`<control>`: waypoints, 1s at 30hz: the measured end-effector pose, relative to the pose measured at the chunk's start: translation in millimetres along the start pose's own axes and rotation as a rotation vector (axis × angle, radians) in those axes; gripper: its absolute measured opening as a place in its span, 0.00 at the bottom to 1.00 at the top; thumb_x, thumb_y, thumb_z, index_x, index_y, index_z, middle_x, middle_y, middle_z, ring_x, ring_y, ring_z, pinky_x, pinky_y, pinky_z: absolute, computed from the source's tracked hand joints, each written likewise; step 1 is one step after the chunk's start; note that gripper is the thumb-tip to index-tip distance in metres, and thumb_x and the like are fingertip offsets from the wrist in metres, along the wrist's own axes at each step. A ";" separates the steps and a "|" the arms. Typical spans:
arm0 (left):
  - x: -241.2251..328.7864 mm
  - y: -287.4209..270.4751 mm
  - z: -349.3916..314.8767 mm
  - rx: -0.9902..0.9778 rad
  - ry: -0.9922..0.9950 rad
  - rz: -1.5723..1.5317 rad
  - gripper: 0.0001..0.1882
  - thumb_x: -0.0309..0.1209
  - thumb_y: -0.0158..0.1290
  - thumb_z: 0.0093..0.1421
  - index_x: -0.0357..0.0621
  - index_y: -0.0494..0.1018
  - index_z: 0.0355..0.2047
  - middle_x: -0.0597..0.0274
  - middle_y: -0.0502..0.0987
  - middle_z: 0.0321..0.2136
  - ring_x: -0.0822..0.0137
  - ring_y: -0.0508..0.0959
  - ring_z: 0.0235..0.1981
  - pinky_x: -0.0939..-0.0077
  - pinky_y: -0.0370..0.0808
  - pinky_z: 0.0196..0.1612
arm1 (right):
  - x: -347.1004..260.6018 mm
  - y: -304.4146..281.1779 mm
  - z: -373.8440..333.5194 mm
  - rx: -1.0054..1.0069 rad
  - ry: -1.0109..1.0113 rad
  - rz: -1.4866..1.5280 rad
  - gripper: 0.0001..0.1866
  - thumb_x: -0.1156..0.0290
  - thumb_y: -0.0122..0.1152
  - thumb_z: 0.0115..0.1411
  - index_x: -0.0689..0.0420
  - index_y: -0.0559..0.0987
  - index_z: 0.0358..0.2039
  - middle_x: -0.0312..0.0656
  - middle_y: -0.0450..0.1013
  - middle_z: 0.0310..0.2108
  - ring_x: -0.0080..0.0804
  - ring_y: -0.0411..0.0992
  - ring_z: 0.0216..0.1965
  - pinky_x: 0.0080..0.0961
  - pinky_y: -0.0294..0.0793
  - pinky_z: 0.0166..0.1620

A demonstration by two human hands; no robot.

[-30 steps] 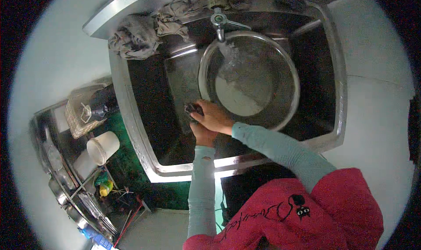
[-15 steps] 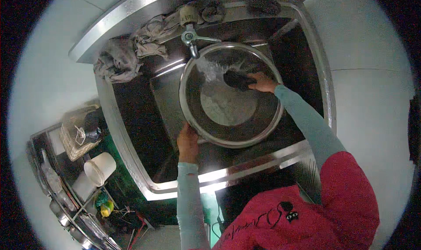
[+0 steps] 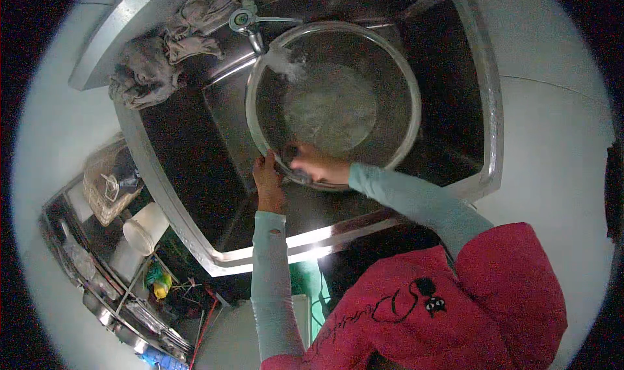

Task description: Cleaning a large metal basin and a scraper in a commercial sink.

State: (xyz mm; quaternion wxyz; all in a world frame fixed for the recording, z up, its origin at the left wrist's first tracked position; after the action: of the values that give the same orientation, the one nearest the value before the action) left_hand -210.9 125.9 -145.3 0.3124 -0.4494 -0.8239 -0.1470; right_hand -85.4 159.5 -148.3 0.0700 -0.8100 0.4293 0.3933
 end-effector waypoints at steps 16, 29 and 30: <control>51.7 26.5 -42.6 -0.227 0.142 0.067 0.08 0.26 0.45 0.50 0.36 0.63 0.30 0.61 0.68 0.22 0.71 0.70 0.18 0.77 0.74 0.18 | 43.7 -234.5 -87.2 0.443 0.081 -1.165 0.16 0.63 0.44 0.51 0.54 0.67 0.40 0.46 0.64 0.38 0.38 0.63 0.41 0.31 0.63 0.42; 97.4 122.3 -138.8 -0.535 0.179 -0.026 0.12 0.24 0.46 0.47 0.35 0.59 0.33 0.55 0.68 0.26 0.67 0.71 0.22 0.77 0.74 0.21 | 30.3 -116.8 -106.2 -0.029 0.073 0.272 0.19 0.60 0.49 0.49 0.55 0.66 0.41 0.42 0.66 0.33 0.29 0.64 0.38 0.23 0.65 0.39; 94.5 136.7 -143.0 -0.630 0.152 -0.082 0.16 0.23 0.47 0.45 0.36 0.57 0.35 0.55 0.67 0.28 0.67 0.71 0.24 0.78 0.73 0.22 | 22.4 -116.8 -107.8 -0.129 0.102 0.421 0.20 0.59 0.49 0.49 0.55 0.66 0.41 0.41 0.67 0.33 0.28 0.64 0.37 0.23 0.65 0.39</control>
State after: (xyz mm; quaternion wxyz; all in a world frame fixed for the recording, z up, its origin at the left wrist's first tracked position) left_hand -80.3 188.0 19.5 0.2125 -0.4781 -0.7296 -0.4403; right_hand 71.6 169.1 -116.7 -0.0871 -0.7242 0.5658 0.3845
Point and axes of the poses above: each hand's wrist, its own z-axis towards the middle knuckle, its own y-axis out of the palm, x = y × z, the point moved 3 cm from there along z, towards the middle knuckle
